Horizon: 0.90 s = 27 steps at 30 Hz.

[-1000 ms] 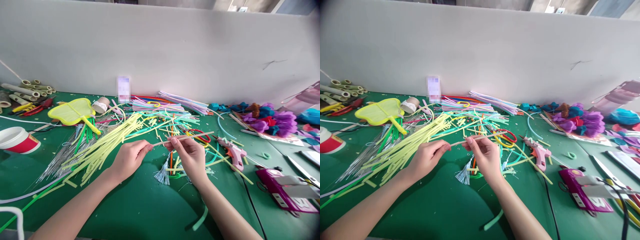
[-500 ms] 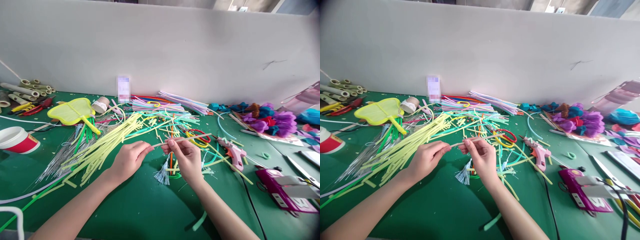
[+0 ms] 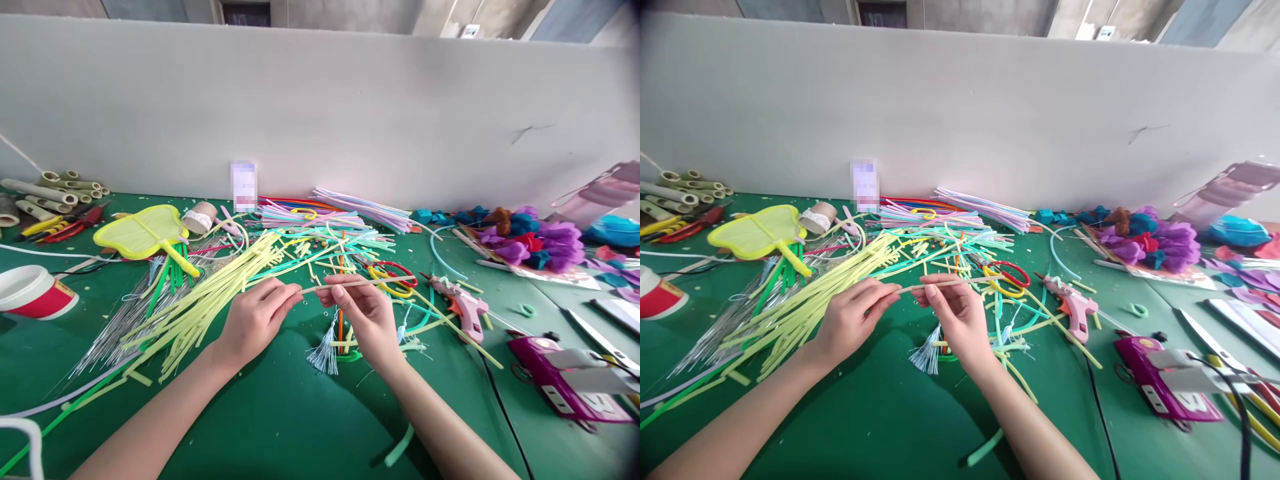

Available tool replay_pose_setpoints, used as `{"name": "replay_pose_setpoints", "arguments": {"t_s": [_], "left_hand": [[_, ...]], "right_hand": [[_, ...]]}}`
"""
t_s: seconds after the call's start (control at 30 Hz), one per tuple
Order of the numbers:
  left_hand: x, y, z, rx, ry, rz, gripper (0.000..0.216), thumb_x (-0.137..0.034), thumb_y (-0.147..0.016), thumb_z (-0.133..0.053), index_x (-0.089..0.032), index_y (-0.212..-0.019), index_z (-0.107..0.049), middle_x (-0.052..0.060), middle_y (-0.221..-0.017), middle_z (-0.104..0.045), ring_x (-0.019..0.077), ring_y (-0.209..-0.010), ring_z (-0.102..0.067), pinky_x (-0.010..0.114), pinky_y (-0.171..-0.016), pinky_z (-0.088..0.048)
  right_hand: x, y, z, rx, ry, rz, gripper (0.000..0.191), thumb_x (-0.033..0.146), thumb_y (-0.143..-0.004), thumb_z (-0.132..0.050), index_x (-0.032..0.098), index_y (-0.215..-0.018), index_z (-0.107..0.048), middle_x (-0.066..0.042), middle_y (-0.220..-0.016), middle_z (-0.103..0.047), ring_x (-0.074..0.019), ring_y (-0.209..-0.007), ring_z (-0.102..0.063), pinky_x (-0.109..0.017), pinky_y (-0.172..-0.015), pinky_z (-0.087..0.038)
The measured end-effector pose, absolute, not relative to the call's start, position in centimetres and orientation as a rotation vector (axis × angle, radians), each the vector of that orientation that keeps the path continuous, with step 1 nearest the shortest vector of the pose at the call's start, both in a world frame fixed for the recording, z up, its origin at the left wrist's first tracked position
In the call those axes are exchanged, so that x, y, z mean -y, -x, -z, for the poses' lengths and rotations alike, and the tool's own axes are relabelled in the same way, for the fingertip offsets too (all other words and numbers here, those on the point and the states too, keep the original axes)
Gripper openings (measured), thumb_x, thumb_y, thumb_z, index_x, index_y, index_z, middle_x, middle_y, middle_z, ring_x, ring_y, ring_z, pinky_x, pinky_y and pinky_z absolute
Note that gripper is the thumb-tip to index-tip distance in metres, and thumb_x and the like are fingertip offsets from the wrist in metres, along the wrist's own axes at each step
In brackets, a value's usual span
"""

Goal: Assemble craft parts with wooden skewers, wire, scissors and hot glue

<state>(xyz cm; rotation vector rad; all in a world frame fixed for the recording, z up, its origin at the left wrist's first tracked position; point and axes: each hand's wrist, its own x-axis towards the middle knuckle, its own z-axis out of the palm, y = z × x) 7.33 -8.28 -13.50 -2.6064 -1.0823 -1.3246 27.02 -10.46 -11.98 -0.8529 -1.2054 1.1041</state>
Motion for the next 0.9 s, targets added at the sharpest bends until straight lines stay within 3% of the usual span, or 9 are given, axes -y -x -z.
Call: {"name": "replay_pose_setpoints", "arguments": {"t_s": [0.17, 0.47, 0.63, 0.9], "left_hand": [[8.46, -7.36, 13.22, 1.079, 2.627, 1.433, 0.021, -0.015, -0.094, -0.062, -0.019, -0.114, -0.068, 0.005, -0.091, -0.070, 0.0148, -0.083, -0.068, 0.025, -0.074, -0.053], [8.96, -7.76, 12.95, 1.202, 2.672, 1.587, 0.027, -0.017, -0.093, -0.065, -0.017, -0.119, -0.061, 0.002, -0.093, -0.073, 0.0104, -0.075, -0.069, 0.020, -0.072, -0.055], [8.85, -7.72, 12.70, 1.042, 2.628, 1.600, 0.014, -0.011, -0.091, -0.066, -0.017, -0.104, -0.067, 0.004, -0.089, -0.073, 0.0130, -0.081, -0.068, 0.022, -0.073, -0.054], [9.07, -7.94, 12.68, 1.014, 2.721, 1.662, 0.016, -0.009, -0.088, -0.068, -0.017, -0.101, -0.070, 0.004, -0.087, -0.074, 0.0124, -0.076, -0.067, 0.021, -0.067, -0.052]], "right_hand": [[10.34, -27.18, 11.76, 1.163, 0.853, -1.103, 0.010, 0.030, -0.087, -0.074, 0.021, -0.092, -0.071, -0.002, -0.080, -0.076, -0.0148, -0.075, -0.074, -0.024, -0.071, -0.060], [10.83, -26.86, 11.62, 1.259, 0.904, -1.127, 0.016, 0.034, -0.087, -0.074, 0.019, -0.090, -0.072, -0.005, -0.085, -0.076, -0.0178, -0.078, -0.075, -0.027, -0.072, -0.061], [10.67, -27.04, 11.68, 1.175, 0.914, -1.056, 0.014, 0.033, -0.087, -0.074, 0.019, -0.086, -0.071, -0.003, -0.078, -0.076, -0.0170, -0.074, -0.076, -0.025, -0.069, -0.061], [10.81, -26.90, 11.54, 1.233, 0.887, -1.034, 0.014, 0.030, -0.089, -0.072, 0.019, -0.080, -0.072, -0.003, -0.076, -0.072, -0.0157, -0.069, -0.074, -0.024, -0.063, -0.060]]}}
